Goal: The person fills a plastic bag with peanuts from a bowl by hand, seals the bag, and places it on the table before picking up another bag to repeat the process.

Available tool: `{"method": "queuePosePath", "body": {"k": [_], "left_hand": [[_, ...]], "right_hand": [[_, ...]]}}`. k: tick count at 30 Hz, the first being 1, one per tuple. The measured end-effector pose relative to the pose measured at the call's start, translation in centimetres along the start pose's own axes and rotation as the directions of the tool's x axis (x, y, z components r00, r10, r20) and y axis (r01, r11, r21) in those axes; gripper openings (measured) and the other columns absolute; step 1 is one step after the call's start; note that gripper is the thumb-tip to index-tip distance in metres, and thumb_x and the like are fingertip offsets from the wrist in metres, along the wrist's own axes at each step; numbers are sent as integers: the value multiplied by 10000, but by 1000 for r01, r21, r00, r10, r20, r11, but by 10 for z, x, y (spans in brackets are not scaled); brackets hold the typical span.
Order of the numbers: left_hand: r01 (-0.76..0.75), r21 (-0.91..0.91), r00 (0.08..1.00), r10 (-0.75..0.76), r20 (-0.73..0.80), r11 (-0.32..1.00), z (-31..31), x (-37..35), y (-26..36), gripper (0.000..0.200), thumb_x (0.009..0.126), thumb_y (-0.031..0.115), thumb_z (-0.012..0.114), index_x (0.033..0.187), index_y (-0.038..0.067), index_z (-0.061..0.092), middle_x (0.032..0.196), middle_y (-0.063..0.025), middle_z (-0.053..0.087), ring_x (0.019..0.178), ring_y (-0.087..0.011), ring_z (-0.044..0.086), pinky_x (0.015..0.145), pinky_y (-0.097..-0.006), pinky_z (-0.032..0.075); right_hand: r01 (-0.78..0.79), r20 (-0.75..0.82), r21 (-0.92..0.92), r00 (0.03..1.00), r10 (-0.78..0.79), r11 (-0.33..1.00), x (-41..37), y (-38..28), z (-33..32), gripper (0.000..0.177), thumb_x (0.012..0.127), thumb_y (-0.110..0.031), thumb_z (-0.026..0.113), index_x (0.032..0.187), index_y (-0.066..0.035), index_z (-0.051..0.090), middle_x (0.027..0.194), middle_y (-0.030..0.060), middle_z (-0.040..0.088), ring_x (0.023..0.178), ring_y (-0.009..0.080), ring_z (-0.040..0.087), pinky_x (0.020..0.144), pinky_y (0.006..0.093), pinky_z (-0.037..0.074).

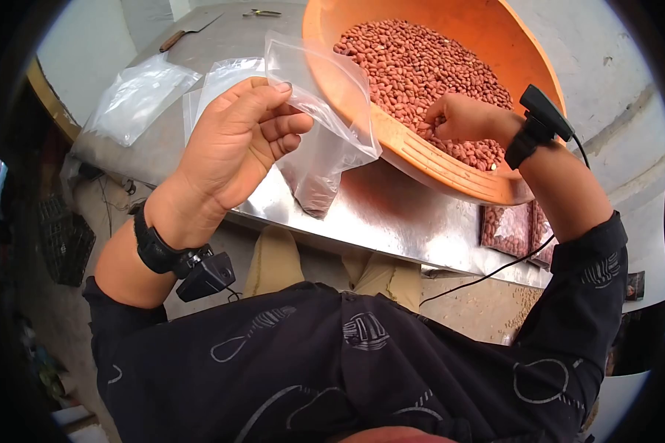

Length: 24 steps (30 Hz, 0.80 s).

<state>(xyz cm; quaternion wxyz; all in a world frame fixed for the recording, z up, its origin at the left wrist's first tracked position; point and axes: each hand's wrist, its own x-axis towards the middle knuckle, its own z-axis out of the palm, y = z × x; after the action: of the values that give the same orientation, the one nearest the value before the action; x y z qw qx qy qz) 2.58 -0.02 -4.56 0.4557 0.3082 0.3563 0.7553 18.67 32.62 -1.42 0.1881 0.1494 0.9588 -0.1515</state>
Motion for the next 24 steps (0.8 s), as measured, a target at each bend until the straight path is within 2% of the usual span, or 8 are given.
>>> {"method": "queuePosePath", "body": {"k": [6, 10, 12, 16, 17, 18, 23, 24], "left_hand": [[2, 121, 997, 8, -81, 993, 18, -4, -2, 98, 981, 191, 603, 945, 100, 602, 914, -12, 684, 829, -110, 695, 718, -248, 538], [-9, 118, 1000, 12, -25, 993, 17, 0, -1, 110, 979, 185, 597, 970, 76, 606, 934, -34, 681, 861, -132, 692, 737, -270, 538], [6, 112, 1000, -6, -1, 994, 17, 5, 0, 132, 975, 172, 588, 998, 42, 602, 968, -71, 673, 896, -168, 685, 770, -291, 541], [25, 191, 998, -14, -60, 981, 30, 15, -3, 134, 972, 180, 596, 997, 49, 604, 965, -64, 674, 885, -165, 689, 753, -281, 541], [24, 196, 998, -11, -66, 980, 33, 19, -3, 118, 973, 177, 595, 989, 61, 608, 959, -57, 677, 875, -157, 693, 749, -278, 545], [22, 200, 997, -8, -71, 980, 36, 20, -3, 104, 975, 174, 595, 981, 72, 611, 952, -49, 680, 865, -150, 698, 746, -275, 548], [-4, 203, 998, 16, -61, 979, 38, 21, -2, 118, 972, 186, 599, 980, 70, 617, 953, -48, 676, 863, -150, 694, 750, -274, 547], [-2, 203, 998, 13, -54, 979, 35, 20, -1, 121, 973, 190, 599, 979, 70, 618, 948, -45, 676, 861, -148, 693, 750, -274, 546]], "right_hand": [[102, -98, -137, 988, -116, 985, -3, 23, 3, 113, 785, -55, 628, 857, -44, 715, 718, 59, 656, 643, 161, 608, 593, 326, 501], [16, -211, 139, 977, 14, 990, -21, -10, -22, 57, 848, -46, 634, 877, -34, 682, 685, -3, 598, 564, 71, 531, 505, 256, 423], [168, -243, 419, 968, -68, 893, -19, -20, -41, 55, 883, -71, 650, 919, -34, 668, 678, -37, 566, 527, 28, 484, 465, 198, 377], [524, -480, 482, 828, -290, 702, -40, -109, -62, 111, 896, -117, 676, 982, -48, 666, 729, -43, 594, 550, 5, 501, 457, 151, 368], [468, -355, 691, 884, -305, 550, -32, -120, -72, 234, 890, -17, 626, 1123, -2, 637, 727, 20, 599, 554, 93, 530, 486, 237, 430], [505, -313, 728, 846, -431, 463, -29, -137, -70, 79, 904, -43, 643, 976, -25, 671, 716, 1, 591, 521, 76, 513, 456, 218, 408], [448, -272, 567, 894, -356, 692, 1, -161, -43, 117, 914, -109, 640, 984, -21, 672, 687, 8, 575, 512, 89, 492, 452, 222, 379], [427, -320, 520, 901, -294, 740, -4, -163, -36, 87, 892, -105, 667, 953, -45, 680, 714, -40, 583, 557, 15, 505, 456, 175, 376]]}}
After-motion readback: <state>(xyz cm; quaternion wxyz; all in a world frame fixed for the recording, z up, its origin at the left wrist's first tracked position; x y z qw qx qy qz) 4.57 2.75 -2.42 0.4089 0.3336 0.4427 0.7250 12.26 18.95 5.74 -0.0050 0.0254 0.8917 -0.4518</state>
